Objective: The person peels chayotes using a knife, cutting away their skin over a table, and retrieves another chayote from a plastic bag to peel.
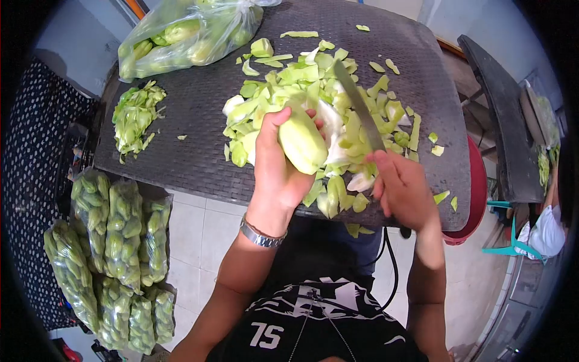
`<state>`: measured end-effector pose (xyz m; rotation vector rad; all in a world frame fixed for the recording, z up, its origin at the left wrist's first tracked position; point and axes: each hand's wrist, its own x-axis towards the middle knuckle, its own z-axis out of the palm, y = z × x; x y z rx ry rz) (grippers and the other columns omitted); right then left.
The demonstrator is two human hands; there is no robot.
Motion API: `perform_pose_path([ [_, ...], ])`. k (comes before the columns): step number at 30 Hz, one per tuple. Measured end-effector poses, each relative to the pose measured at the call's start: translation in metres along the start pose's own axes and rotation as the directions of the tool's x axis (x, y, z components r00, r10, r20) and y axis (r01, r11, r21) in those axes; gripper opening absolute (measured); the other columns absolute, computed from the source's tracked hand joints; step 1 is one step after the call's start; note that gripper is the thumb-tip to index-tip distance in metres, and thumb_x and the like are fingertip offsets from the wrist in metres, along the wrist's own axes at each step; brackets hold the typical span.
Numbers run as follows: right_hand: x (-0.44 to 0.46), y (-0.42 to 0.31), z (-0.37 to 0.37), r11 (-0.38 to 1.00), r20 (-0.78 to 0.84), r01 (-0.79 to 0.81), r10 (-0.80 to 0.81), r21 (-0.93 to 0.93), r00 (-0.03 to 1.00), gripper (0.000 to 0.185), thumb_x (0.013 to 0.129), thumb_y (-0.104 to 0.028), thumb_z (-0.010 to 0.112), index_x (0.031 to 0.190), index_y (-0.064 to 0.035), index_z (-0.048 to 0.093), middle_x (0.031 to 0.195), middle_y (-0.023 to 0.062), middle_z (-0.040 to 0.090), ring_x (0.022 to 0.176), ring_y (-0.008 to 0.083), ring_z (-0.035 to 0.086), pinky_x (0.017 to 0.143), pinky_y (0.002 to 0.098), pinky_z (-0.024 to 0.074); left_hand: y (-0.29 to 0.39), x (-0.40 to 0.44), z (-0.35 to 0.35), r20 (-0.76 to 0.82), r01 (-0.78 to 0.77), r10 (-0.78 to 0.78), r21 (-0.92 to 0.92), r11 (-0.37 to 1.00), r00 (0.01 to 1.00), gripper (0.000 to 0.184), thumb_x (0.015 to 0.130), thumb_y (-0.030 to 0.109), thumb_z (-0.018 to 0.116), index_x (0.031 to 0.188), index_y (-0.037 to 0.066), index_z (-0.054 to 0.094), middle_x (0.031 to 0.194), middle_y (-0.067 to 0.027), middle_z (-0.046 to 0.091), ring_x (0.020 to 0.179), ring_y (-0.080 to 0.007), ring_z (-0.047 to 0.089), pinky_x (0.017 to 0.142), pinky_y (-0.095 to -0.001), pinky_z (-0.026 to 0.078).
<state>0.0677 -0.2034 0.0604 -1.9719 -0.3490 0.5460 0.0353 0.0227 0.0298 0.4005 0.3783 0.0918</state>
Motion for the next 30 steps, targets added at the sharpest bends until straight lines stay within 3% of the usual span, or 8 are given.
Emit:
perform_pose_path([
  [3, 0.003, 0.002, -0.004, 1.0, -0.017, -0.022, 0.022, -0.009, 1.0, 0.043, 0.116, -0.035, 0.046, 0.123, 0.0001, 0.07, 0.064, 0.0005, 0.057, 0.044, 0.0069, 0.05, 0.044, 0.0254, 0.0374, 0.003, 0.001, 0.004, 0.018, 0.036, -0.036, -0.025, 0.999, 0.999, 0.048, 0.1, 0.042, 0.059, 0.126, 0.002, 0.062, 0.111, -0.0128, 0.066, 0.101, -0.026, 0.065, 0.09, -0.0399, 0.053],
  [6, -0.003, 0.003, 0.0, 0.995, 0.012, 0.082, -0.082, -0.051, 0.997, 0.045, 0.115, -0.036, 0.048, 0.132, 0.0015, 0.068, 0.064, 0.0003, 0.058, 0.049, 0.007, 0.052, 0.049, 0.0247, 0.0405, 0.003, -0.004, 0.002, 0.059, 0.067, -0.064, -0.052, 0.996, 0.996, 0.047, 0.102, 0.04, 0.056, 0.129, 0.002, 0.061, 0.115, -0.0147, 0.066, 0.104, -0.029, 0.065, 0.095, -0.0435, 0.053],
  [9, -0.011, -0.004, 0.016, 0.927, -0.075, 0.334, -0.35, -0.167, 0.934, 0.047, 0.109, -0.037, 0.061, 0.141, -0.0038, 0.063, 0.069, 0.012, 0.066, 0.061, 0.0184, 0.067, 0.063, 0.0328, 0.0521, -0.001, -0.001, 0.004, 0.074, 0.049, -0.045, -0.045, 0.998, 0.996, 0.047, 0.105, 0.042, 0.055, 0.131, 0.003, 0.061, 0.115, -0.0157, 0.066, 0.105, -0.0307, 0.065, 0.098, -0.0456, 0.053],
  [12, -0.018, -0.01, 0.025, 0.901, 0.001, 0.412, -0.416, -0.138, 0.909, 0.059, 0.103, -0.04, 0.069, 0.15, -0.0049, 0.057, 0.075, 0.0171, 0.068, 0.069, 0.0225, 0.071, 0.069, 0.0351, 0.0541, -0.005, 0.002, -0.005, 0.108, 0.021, -0.017, -0.043, 0.999, 0.994, 0.05, 0.106, 0.047, 0.055, 0.133, 0.006, 0.061, 0.114, -0.016, 0.067, 0.106, -0.0314, 0.066, 0.099, -0.0464, 0.053],
  [14, -0.018, -0.014, 0.028, 0.905, 0.027, 0.402, -0.403, -0.14, 0.915, 0.067, 0.1, -0.043, 0.073, 0.152, -0.0051, 0.055, 0.074, 0.015, 0.064, 0.065, 0.0233, 0.065, 0.066, 0.0356, 0.0514, -0.007, 0.004, -0.011, 0.163, 0.027, -0.011, -0.099, 0.995, 0.986, 0.052, 0.106, 0.051, 0.055, 0.133, 0.007, 0.061, 0.113, -0.016, 0.068, 0.106, -0.032, 0.066, 0.099, -0.0468, 0.053],
  [19, -0.013, -0.011, 0.033, 0.903, 0.036, 0.383, -0.383, -0.197, 0.923, 0.07, 0.101, -0.042, 0.071, 0.157, -0.0047, 0.05, 0.07, 0.0128, 0.058, 0.062, 0.0241, 0.058, 0.065, 0.0364, 0.049, -0.012, 0.001, 0.002, 0.029, -0.133, 0.132, 0.009, 0.991, 0.991, 0.052, 0.105, 0.052, 0.06, 0.132, 0.007, 0.061, 0.103, -0.013, 0.07, 0.098, -0.0305, 0.07, 0.093, -0.0452, 0.057],
  [27, -0.005, -0.013, 0.032, 0.885, 0.027, 0.424, -0.427, -0.195, 0.904, 0.069, 0.103, -0.039, 0.069, 0.159, -0.0048, 0.048, 0.092, 0.0272, 0.07, 0.067, 0.0277, 0.062, 0.072, 0.0385, 0.0522, -0.018, 0.003, 0.016, -0.016, -0.25, 0.25, 0.021, 0.968, 0.968, 0.055, 0.104, 0.059, 0.058, 0.132, 0.012, 0.06, 0.101, -0.0098, 0.069, 0.091, -0.0267, 0.07, 0.089, -0.0425, 0.059],
  [30, -0.005, -0.016, 0.032, 0.892, 0.027, 0.404, -0.408, -0.201, 0.913, 0.069, 0.103, -0.04, 0.069, 0.158, -0.0048, 0.048, 0.092, 0.026, 0.07, 0.066, 0.0267, 0.061, 0.072, 0.0378, 0.052, -0.018, 0.003, 0.02, -0.026, -0.259, 0.261, 0.056, 0.964, 0.965, 0.057, 0.103, 0.061, 0.058, 0.133, 0.012, 0.059, 0.103, -0.0092, 0.067, 0.092, -0.0265, 0.069, 0.088, -0.043, 0.059],
])
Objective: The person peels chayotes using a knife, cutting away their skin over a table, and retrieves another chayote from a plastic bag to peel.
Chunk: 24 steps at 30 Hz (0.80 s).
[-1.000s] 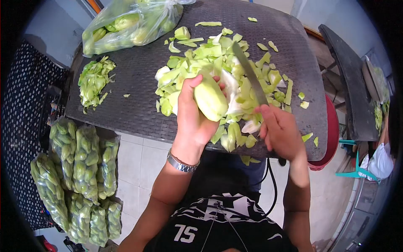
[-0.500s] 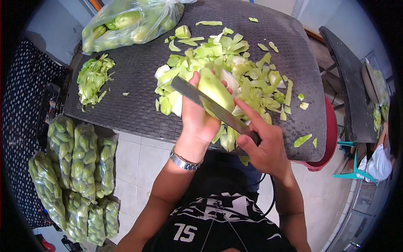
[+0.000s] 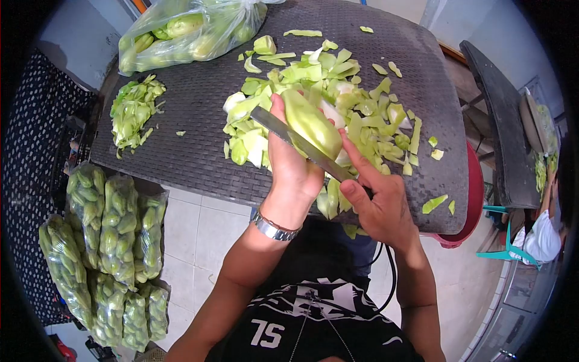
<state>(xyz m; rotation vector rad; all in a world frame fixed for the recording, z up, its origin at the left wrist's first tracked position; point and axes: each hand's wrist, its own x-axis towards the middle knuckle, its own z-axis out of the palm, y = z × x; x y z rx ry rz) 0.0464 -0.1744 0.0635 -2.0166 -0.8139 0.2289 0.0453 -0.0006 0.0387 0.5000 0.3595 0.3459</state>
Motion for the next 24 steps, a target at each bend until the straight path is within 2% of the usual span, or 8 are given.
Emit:
perform_pose_path([
  [3, 0.0, 0.001, 0.001, 0.997, 0.027, -0.072, 0.071, 0.041, 0.997, 0.069, 0.103, -0.041, 0.069, 0.158, -0.0047, 0.049, 0.087, 0.0219, 0.068, 0.065, 0.0251, 0.058, 0.071, 0.0367, 0.0511, -0.001, 0.001, 0.003, -0.005, -0.001, 0.001, -0.009, 1.0, 1.0, 0.058, 0.103, 0.063, 0.057, 0.134, 0.013, 0.058, 0.105, -0.0089, 0.066, 0.093, -0.0263, 0.068, 0.088, -0.0428, 0.059],
  [6, 0.0, 0.002, 0.003, 0.995, 0.024, -0.082, 0.081, 0.061, 0.996, 0.069, 0.103, -0.042, 0.069, 0.158, -0.0046, 0.049, 0.082, 0.0185, 0.065, 0.064, 0.0241, 0.056, 0.069, 0.0361, 0.0503, 0.001, 0.001, 0.009, -0.028, 0.011, -0.01, 0.019, 1.0, 1.0, 0.058, 0.11, 0.062, 0.04, 0.141, 0.015, 0.052, 0.109, -0.0083, 0.061, 0.093, -0.0236, 0.064, 0.083, -0.0495, 0.059],
  [9, 0.0, 0.002, 0.004, 0.995, 0.01, -0.071, 0.071, 0.07, 0.997, 0.069, 0.103, -0.042, 0.069, 0.158, -0.0046, 0.049, 0.08, 0.0173, 0.064, 0.064, 0.0234, 0.054, 0.069, 0.0359, 0.0498, 0.001, 0.002, 0.007, -0.024, 0.004, -0.004, 0.025, 1.0, 1.0, 0.057, 0.11, 0.062, 0.041, 0.141, 0.015, 0.052, 0.11, -0.0084, 0.061, 0.094, -0.0239, 0.064, 0.083, -0.0495, 0.059],
  [13, 0.002, -0.003, 0.0, 0.991, 0.056, -0.13, 0.129, 0.022, 0.99, 0.07, 0.103, -0.042, 0.069, 0.159, -0.0041, 0.048, 0.082, 0.0195, 0.067, 0.069, 0.0271, 0.063, 0.074, 0.037, 0.0523, 0.001, -0.001, 0.009, -0.041, -0.016, 0.017, 0.029, 0.999, 0.999, 0.057, 0.107, 0.061, 0.049, 0.139, 0.014, 0.055, 0.108, -0.0088, 0.063, 0.092, -0.0243, 0.066, 0.083, -0.0462, 0.059],
  [15, 0.003, 0.006, 0.005, 1.0, -0.014, 0.007, -0.007, 0.022, 1.0, 0.071, 0.103, -0.041, 0.069, 0.159, -0.0032, 0.047, 0.085, 0.0218, 0.068, 0.076, 0.0315, 0.068, 0.079, 0.0382, 0.0537, 0.001, -0.001, 0.009, -0.054, -0.033, 0.034, 0.029, 0.999, 0.998, 0.056, 0.103, 0.06, 0.057, 0.134, 0.013, 0.06, 0.102, -0.0092, 0.066, 0.089, -0.0248, 0.067, 0.085, -0.0401, 0.059],
  [16, 0.004, 0.008, 0.008, 0.997, -0.049, 0.075, -0.074, 0.019, 0.996, 0.071, 0.103, -0.041, 0.069, 0.159, -0.0028, 0.046, 0.087, 0.023, 0.069, 0.079, 0.0336, 0.071, 0.081, 0.0387, 0.0543, 0.0, -0.001, 0.008, -0.051, -0.036, 0.037, 0.035, 0.999, 0.998, 0.056, 0.103, 0.06, 0.057, 0.134, 0.013, 0.059, 0.101, -0.0091, 0.066, 0.089, -0.0248, 0.067, 0.085, -0.0412, 0.059],
  [20, 0.005, 0.002, 0.003, 0.999, -0.002, 0.034, -0.034, -0.012, 0.999, 0.072, 0.103, -0.041, 0.069, 0.159, -0.0017, 0.045, 0.094, 0.027, 0.071, 0.091, 0.0399, 0.074, 0.087, 0.0401, 0.0547, 0.001, -0.001, 0.009, -0.035, -0.027, 0.028, 0.023, 0.999, 0.999, 0.058, 0.104, 0.06, 0.055, 0.137, 0.013, 0.058, 0.099, -0.0088, 0.066, 0.086, -0.0247, 0.067, 0.088, -0.0468, 0.06],
  [24, 0.005, -0.001, -0.001, 0.999, 0.052, -0.031, 0.03, 0.033, 0.998, 0.073, 0.103, -0.043, 0.068, 0.158, -0.0015, 0.046, 0.111, 0.0313, 0.071, 0.107, 0.0444, 0.073, 0.093, 0.0411, 0.0542, -0.003, 0.0, 0.007, 0.018, -0.062, 0.063, -0.019, 0.998, 0.998, 0.058, 0.106, 0.059, 0.051, 0.14, 0.013, 0.055, 0.099, -0.0085, 0.066, 0.083, -0.0244, 0.067, 0.091, -0.0526, 0.06],
])
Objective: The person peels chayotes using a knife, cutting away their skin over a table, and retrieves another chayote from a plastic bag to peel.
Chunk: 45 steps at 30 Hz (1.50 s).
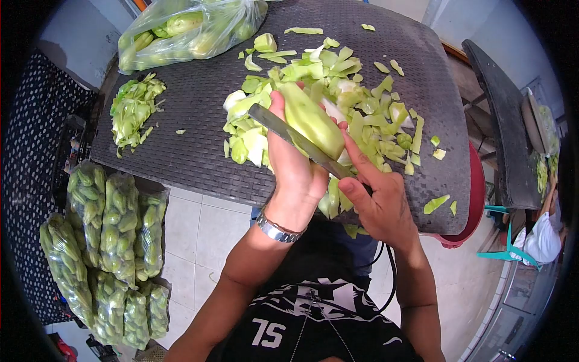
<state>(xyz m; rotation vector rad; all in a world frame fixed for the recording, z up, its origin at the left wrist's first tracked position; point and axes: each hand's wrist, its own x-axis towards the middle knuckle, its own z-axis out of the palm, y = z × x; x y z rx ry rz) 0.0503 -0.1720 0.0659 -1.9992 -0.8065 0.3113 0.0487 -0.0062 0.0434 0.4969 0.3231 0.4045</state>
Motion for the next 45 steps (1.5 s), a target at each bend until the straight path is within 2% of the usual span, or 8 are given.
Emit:
perform_pose_path([
  [7, 0.001, 0.011, 0.005, 0.991, -0.07, 0.136, -0.135, 0.014, 0.988, 0.07, 0.104, -0.044, 0.066, 0.158, -0.0028, 0.047, 0.125, 0.0327, 0.069, 0.12, 0.0481, 0.067, 0.099, 0.0434, 0.0527, 0.0, -0.007, 0.005, 0.025, -0.058, 0.058, -0.005, 0.998, 0.998, 0.057, 0.108, 0.06, 0.047, 0.138, 0.012, 0.054, 0.1, -0.0085, 0.064, 0.082, -0.0245, 0.067, 0.093, -0.0524, 0.059],
  [15, -0.005, 0.003, -0.009, 0.999, 0.024, -0.009, 0.008, 0.032, 1.0, 0.065, 0.107, -0.041, 0.063, 0.157, -0.0031, 0.048, 0.125, 0.0346, 0.067, 0.123, 0.0481, 0.065, 0.1, 0.0423, 0.0517, 0.008, 0.003, -0.003, 0.125, 0.09, -0.091, 0.007, 0.996, 0.988, 0.051, 0.105, 0.053, 0.055, 0.134, 0.011, 0.054, 0.099, -0.0104, 0.064, 0.082, -0.0284, 0.067, 0.093, -0.0561, 0.057],
  [18, -0.004, -0.015, -0.022, 0.965, 0.173, -0.258, 0.245, 0.056, 0.954, 0.063, 0.108, -0.038, 0.062, 0.158, -0.0041, 0.047, 0.123, 0.0343, 0.067, 0.123, 0.049, 0.064, 0.098, 0.0416, 0.052, 0.016, 0.008, -0.006, 0.12, 0.11, -0.12, 0.09, 0.99, 0.985, 0.045, 0.102, 0.047, 0.062, 0.129, 0.011, 0.055, 0.098, -0.0109, 0.065, 0.082, -0.0301, 0.067, 0.092, -0.0563, 0.057],
  [23, -0.006, -0.003, -0.01, 0.994, 0.022, 0.108, -0.107, -0.029, 0.994, 0.061, 0.108, -0.03, 0.062, 0.161, -0.0071, 0.043, 0.118, 0.0309, 0.069, 0.108, 0.0493, 0.068, 0.087, 0.0437, 0.0552, 0.014, 0.013, -0.012, 0.049, 0.12, -0.119, -0.012, 0.993, 0.992, 0.032, 0.099, 0.04, 0.066, 0.112, 0.012, 0.057, 0.097, -0.0098, 0.065, 0.083, -0.03, 0.067, 0.086, -0.0492, 0.058],
  [28, -0.003, 0.004, 0.001, 0.971, -0.057, 0.213, -0.22, -0.11, 0.974, 0.061, 0.107, -0.02, 0.061, 0.164, -0.0112, 0.04, 0.117, 0.0297, 0.07, 0.099, 0.0486, 0.07, 0.083, 0.0489, 0.0559, 0.011, 0.012, -0.007, -0.078, 0.118, -0.117, 0.003, 0.993, 0.99, 0.029, 0.102, 0.041, 0.061, 0.109, 0.013, 0.057, 0.098, -0.0102, 0.064, 0.09, -0.0282, 0.067, 0.086, -0.0476, 0.058],
  [31, -0.001, 0.004, 0.005, 0.974, -0.072, 0.212, -0.217, -0.078, 0.973, 0.061, 0.107, -0.019, 0.06, 0.164, -0.0125, 0.039, 0.113, 0.0301, 0.071, 0.098, 0.0484, 0.07, 0.082, 0.0497, 0.0554, 0.011, 0.016, -0.017, -0.029, 0.281, -0.285, -0.099, 0.955, 0.958, 0.03, 0.103, 0.041, 0.057, 0.11, 0.013, 0.057, 0.101, -0.0104, 0.064, 0.095, -0.027, 0.066, 0.088, -0.0476, 0.058],
  [40, -0.01, -0.004, -0.004, 0.949, -0.079, 0.218, -0.241, -0.226, 0.967, 0.06, 0.105, -0.017, 0.063, 0.161, -0.0124, 0.043, 0.095, 0.0246, 0.072, 0.085, 0.0466, 0.07, 0.073, 0.0507, 0.0537, 0.023, 0.034, -0.013, -0.074, 0.318, -0.336, -0.185, 0.93, 0.939, 0.039, 0.103, 0.039, 0.057, 0.098, 0.003, 0.067, 0.093, -0.0131, 0.07, 0.088, -0.0303, 0.069, 0.087, -0.0455, 0.059],
  [45, -0.019, -0.004, -0.005, 0.964, -0.065, 0.109, -0.128, -0.243, 0.99, 0.034, 0.105, -0.017, 0.064, 0.137, -0.008, 0.06, 0.084, 0.0211, 0.07, 0.078, 0.0444, 0.07, 0.067, 0.0505, 0.0523, 0.024, 0.026, -0.013, 0.0, 0.378, -0.388, -0.22, 0.899, 0.922, 0.036, 0.104, 0.037, 0.057, 0.103, 0.002, 0.066, 0.094, -0.0125, 0.069, 0.09, -0.0285, 0.068, 0.091, -0.05, 0.058],
])
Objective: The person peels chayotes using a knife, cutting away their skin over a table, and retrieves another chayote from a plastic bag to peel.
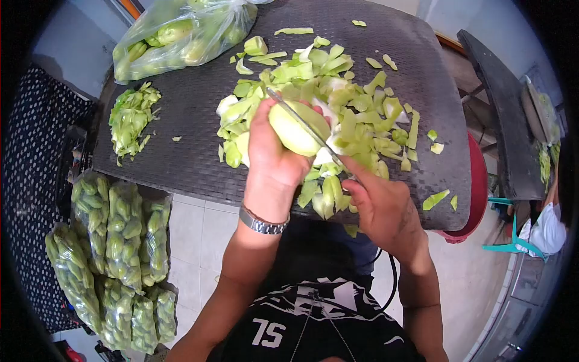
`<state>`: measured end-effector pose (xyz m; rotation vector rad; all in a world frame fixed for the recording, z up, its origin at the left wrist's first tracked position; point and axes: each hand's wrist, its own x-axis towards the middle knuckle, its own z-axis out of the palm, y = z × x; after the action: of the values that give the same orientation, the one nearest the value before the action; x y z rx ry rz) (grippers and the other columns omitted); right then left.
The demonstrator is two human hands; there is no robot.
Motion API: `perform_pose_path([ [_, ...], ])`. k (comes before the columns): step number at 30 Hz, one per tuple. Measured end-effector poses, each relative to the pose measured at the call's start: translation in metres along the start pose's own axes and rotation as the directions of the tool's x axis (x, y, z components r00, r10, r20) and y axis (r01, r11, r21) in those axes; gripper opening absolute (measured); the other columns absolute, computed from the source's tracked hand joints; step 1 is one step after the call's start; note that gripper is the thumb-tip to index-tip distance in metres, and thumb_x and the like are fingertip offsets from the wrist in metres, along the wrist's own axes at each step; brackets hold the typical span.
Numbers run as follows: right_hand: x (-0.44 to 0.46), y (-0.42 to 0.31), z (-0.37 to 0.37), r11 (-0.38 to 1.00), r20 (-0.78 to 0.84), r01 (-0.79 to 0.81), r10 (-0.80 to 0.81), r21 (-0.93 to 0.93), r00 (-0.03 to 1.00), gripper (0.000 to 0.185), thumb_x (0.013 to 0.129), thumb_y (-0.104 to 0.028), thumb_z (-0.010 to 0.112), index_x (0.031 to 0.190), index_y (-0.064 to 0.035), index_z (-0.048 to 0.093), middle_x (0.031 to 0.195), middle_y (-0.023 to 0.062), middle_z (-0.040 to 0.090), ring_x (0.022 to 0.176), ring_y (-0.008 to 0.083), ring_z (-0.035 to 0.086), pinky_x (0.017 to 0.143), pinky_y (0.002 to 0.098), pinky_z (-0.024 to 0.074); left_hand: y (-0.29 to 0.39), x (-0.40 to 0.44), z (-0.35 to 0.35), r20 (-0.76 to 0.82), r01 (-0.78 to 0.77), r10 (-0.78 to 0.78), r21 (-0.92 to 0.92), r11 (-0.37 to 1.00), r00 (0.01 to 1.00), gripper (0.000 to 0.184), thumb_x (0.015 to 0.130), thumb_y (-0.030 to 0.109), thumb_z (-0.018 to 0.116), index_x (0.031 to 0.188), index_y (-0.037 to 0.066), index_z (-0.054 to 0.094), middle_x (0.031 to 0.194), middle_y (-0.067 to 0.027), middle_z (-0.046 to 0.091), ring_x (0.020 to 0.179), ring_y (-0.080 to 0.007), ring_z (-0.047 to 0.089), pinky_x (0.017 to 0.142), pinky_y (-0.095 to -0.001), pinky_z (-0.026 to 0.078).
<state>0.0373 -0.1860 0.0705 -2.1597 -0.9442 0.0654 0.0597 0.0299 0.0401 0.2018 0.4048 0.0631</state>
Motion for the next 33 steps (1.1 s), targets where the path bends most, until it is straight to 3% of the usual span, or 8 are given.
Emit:
perform_pose_path([
  [7, 0.002, 0.014, 0.001, 0.998, -0.058, -0.05, 0.052, 0.04, 0.997, 0.022, 0.107, -0.024, 0.063, 0.109, -0.002, 0.065, 0.078, 0.0199, 0.068, 0.069, 0.0403, 0.069, 0.062, 0.0453, 0.0517, -0.02, -0.005, 0.006, -0.095, -0.167, 0.18, 0.13, 0.977, 0.979, 0.034, 0.106, 0.039, 0.057, 0.114, 0.008, 0.066, 0.099, -0.0077, 0.072, 0.094, -0.0282, 0.071, 0.097, -0.0508, 0.057],
  [13, 0.013, 0.024, -0.037, 0.841, 0.093, -0.351, 0.345, 0.412, 0.934, 0.034, 0.112, -0.032, 0.056, 0.109, 0.0004, 0.065, 0.07, 0.009, 0.062, 0.054, 0.017, 0.06, 0.053, 0.0313, 0.0454, -0.026, -0.022, 0.003, 0.079, -0.319, 0.328, 0.528, 0.787, 0.941, 0.049, 0.108, 0.05, 0.057, 0.124, 0.004, 0.066, 0.114, -0.0127, 0.075, 0.094, -0.0232, 0.075, 0.08, -0.036, 0.062],
  [14, 0.014, 0.022, -0.041, 0.829, 0.101, -0.406, 0.4, 0.385, 0.911, 0.034, 0.112, -0.032, 0.056, 0.113, 0.0006, 0.063, 0.07, 0.0078, 0.062, 0.05, 0.0137, 0.059, 0.05, 0.0306, 0.0454, -0.022, -0.021, -0.012, 0.172, -0.354, 0.314, 0.567, 0.744, 0.934, 0.044, 0.107, 0.04, 0.064, 0.127, 0.002, 0.066, 0.116, -0.0164, 0.075, 0.087, -0.0232, 0.076, 0.067, -0.0333, 0.062],
  [18, 0.015, 0.017, -0.033, 0.888, 0.013, -0.319, 0.334, 0.331, 0.943, 0.032, 0.112, -0.031, 0.055, 0.122, -0.0011, 0.058, 0.07, 0.0128, 0.065, 0.052, 0.0218, 0.066, 0.051, 0.034, 0.0491, -0.02, -0.032, -0.021, 0.326, -0.396, 0.227, 0.721, 0.568, 0.918, 0.038, 0.094, 0.014, 0.08, 0.126, -0.003, 0.066, 0.101, -0.0129, 0.077, 0.075, -0.0174, 0.074, 0.046, -0.0235, 0.05],
  [22, 0.014, 0.021, -0.031, 0.928, 0.075, -0.306, 0.296, 0.214, 0.952, 0.03, 0.111, -0.028, 0.054, 0.126, -0.0021, 0.054, 0.068, 0.019, 0.065, 0.058, 0.0334, 0.072, 0.053, 0.04, 0.0515, -0.007, -0.043, -0.013, 0.259, -0.243, 0.047, 0.809, 0.535, 0.965, 0.04, 0.085, 0.013, 0.09, 0.119, 0.0, 0.073, 0.083, -0.0022, 0.073, 0.052, -0.0048, 0.057, 0.043, -0.02, 0.039],
  [25, 0.011, 0.025, -0.026, 0.942, 0.087, -0.28, 0.268, 0.187, 0.959, 0.028, 0.111, -0.026, 0.054, 0.123, -0.0016, 0.052, 0.066, 0.0214, 0.064, 0.06, 0.0378, 0.072, 0.054, 0.0436, 0.0514, 0.01, -0.038, -0.013, 0.255, -0.195, -0.056, 0.847, 0.495, 0.965, 0.039, 0.085, 0.014, 0.091, 0.117, 0.0, 0.074, 0.081, -0.0017, 0.073, 0.052, -0.0046, 0.057, 0.042, -0.0202, 0.039],
  [30, 0.016, 0.028, -0.027, 0.932, 0.112, -0.313, 0.296, 0.186, 0.949, 0.026, 0.11, -0.025, 0.055, 0.119, 0.0, 0.052, 0.066, 0.0231, 0.064, 0.062, 0.0415, 0.072, 0.056, 0.0468, 0.0512, -0.015, -0.036, -0.011, 0.218, -0.198, 0.049, 0.742, 0.64, 0.975, 0.035, 0.084, 0.015, 0.092, 0.111, 0.0, 0.075, 0.081, -0.0019, 0.073, 0.052, -0.003, 0.056, 0.042, -0.0188, 0.037],
  [33, 0.013, 0.033, -0.027, 0.928, 0.132, -0.328, 0.308, 0.174, 0.942, 0.028, 0.109, -0.025, 0.058, 0.119, 0.0005, 0.052, 0.067, 0.0233, 0.065, 0.064, 0.0435, 0.072, 0.057, 0.0481, 0.0517, 0.001, -0.031, -0.008, 0.196, -0.142, -0.044, 0.832, 0.536, 0.98, 0.035, 0.084, 0.015, 0.092, 0.112, 0.001, 0.076, 0.082, -0.0013, 0.074, 0.054, -0.0025, 0.057, 0.042, -0.0185, 0.038],
])
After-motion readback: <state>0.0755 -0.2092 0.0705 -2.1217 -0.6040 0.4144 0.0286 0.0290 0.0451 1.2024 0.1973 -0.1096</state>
